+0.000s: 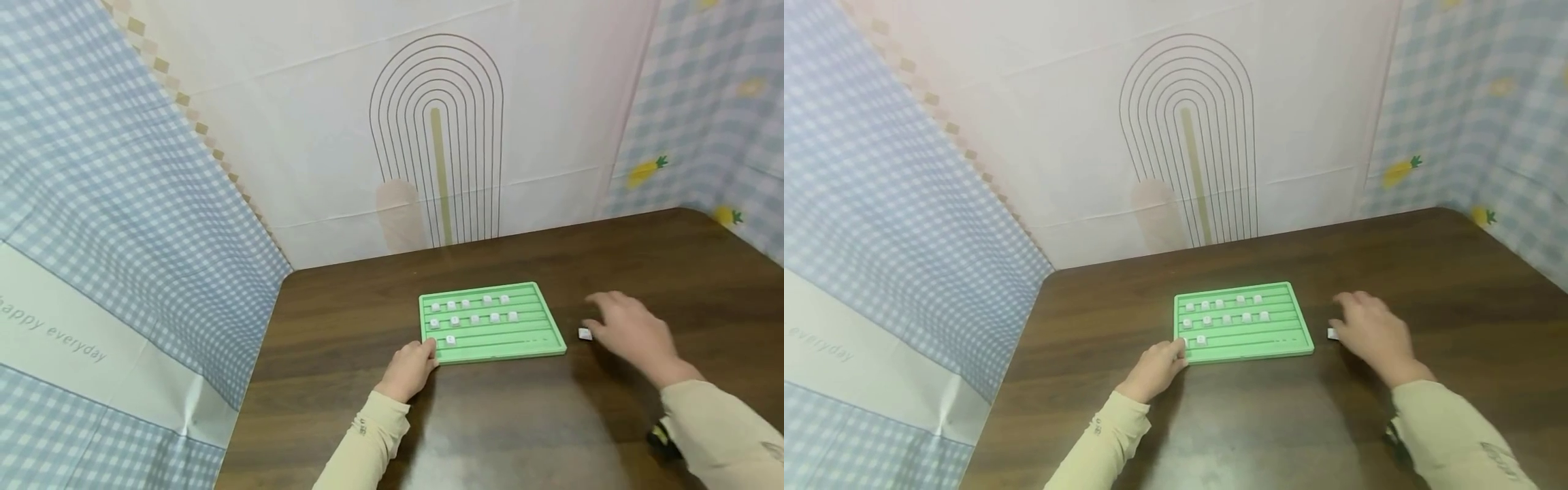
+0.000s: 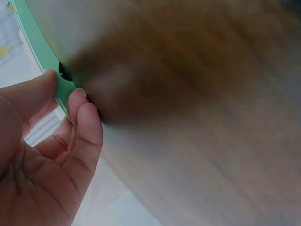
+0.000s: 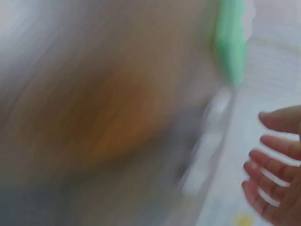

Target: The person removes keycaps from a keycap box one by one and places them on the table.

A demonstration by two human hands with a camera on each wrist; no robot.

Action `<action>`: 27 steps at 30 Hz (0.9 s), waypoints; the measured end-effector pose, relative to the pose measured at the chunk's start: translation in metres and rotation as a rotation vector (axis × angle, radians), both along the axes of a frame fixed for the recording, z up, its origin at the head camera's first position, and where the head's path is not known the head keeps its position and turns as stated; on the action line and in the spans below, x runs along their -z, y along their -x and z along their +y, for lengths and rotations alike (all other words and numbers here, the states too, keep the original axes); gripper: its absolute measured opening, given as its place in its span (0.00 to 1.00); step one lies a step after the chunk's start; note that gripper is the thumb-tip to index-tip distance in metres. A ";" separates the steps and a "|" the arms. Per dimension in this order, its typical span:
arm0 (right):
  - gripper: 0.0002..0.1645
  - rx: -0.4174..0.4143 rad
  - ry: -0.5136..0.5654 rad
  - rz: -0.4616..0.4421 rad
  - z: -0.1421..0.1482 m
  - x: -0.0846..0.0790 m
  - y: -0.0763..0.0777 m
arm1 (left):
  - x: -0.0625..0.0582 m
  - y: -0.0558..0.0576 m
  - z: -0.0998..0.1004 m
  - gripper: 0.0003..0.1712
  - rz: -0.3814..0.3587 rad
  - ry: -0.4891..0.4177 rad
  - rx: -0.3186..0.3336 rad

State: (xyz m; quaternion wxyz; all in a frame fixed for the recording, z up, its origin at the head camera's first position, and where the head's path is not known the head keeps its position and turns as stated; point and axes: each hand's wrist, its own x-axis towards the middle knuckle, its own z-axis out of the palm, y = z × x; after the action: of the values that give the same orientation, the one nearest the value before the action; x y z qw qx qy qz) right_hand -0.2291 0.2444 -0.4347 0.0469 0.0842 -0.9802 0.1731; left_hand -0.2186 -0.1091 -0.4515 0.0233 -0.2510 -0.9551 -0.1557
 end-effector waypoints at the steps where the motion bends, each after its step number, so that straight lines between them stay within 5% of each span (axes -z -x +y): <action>1: 0.24 -0.043 0.007 0.026 -0.016 -0.002 0.004 | 0.000 0.000 0.000 0.12 0.001 0.006 -0.003; 7: 0.14 -0.311 0.053 0.083 -0.119 0.007 0.019 | 0.001 -0.001 0.003 0.12 -0.003 0.030 0.000; 12: 0.14 -0.345 -0.019 0.119 -0.168 0.022 0.019 | 0.003 0.002 0.009 0.10 0.017 0.050 0.010; 19: 0.05 -0.355 -0.092 0.248 -0.184 0.029 0.019 | 0.004 0.002 0.008 0.09 0.077 0.072 -0.005; 23: 0.05 -0.359 -0.066 0.214 -0.188 0.023 0.022 | 0.003 0.002 0.000 0.09 0.081 0.077 -0.022; 27: 0.08 -0.298 0.005 0.153 -0.157 0.004 0.021 | 0.004 0.003 0.001 0.10 0.034 0.068 -0.007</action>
State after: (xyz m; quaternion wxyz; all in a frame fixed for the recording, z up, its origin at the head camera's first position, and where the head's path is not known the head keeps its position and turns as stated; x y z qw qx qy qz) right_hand -0.2504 0.0871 -0.4382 0.0956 0.2416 -0.9499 0.1739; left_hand -0.2214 -0.1081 -0.4554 0.0316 -0.2511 -0.9602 -0.1185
